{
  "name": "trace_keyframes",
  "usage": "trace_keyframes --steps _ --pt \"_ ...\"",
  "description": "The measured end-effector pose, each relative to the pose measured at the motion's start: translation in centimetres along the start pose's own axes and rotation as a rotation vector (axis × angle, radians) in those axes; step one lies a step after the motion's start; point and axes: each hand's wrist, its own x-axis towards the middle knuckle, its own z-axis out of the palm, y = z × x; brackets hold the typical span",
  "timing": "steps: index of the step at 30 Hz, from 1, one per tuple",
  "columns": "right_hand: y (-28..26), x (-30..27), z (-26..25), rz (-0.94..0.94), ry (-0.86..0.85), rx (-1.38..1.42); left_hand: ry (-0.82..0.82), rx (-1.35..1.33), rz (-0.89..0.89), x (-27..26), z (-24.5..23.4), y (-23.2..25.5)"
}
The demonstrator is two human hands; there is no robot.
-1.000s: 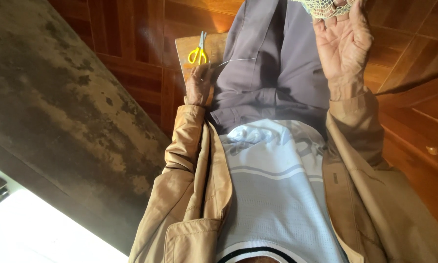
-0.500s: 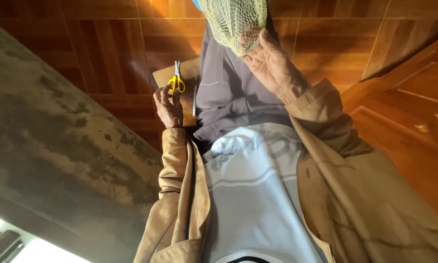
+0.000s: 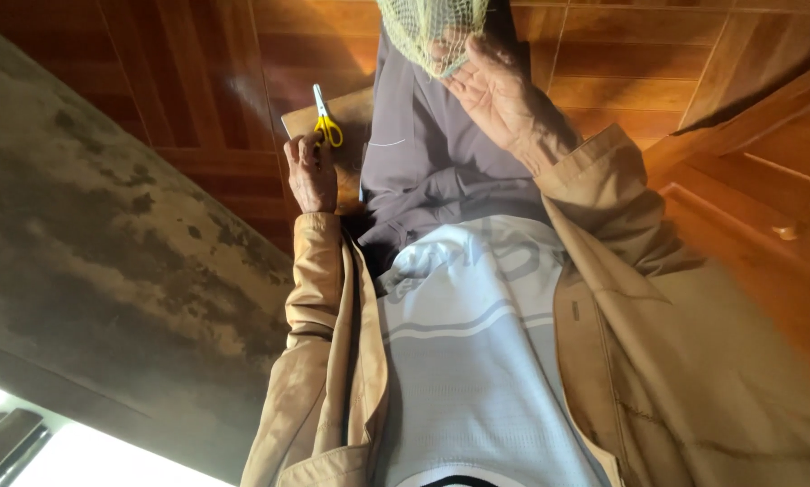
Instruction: Repairing or weaving a fine-mesh fishing net using a shuttle tool and thread.
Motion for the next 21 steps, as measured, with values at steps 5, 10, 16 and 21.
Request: trace_keyframes --steps 5,10,16,21 --pt "-0.1 0.3 -0.3 0.035 0.028 -0.022 0.037 0.025 0.042 0.2 0.4 0.0" --pt "-0.6 0.4 0.6 0.023 -0.015 -0.061 0.047 0.008 0.04 0.7 0.0 1.4" --pt "-1.0 0.4 1.2 0.01 -0.03 -0.134 0.03 -0.023 -0.014 1.1 0.2 1.8" --pt "-1.1 0.6 1.2 0.011 -0.008 -0.138 0.014 -0.026 -0.075 1.2 0.0 2.5"
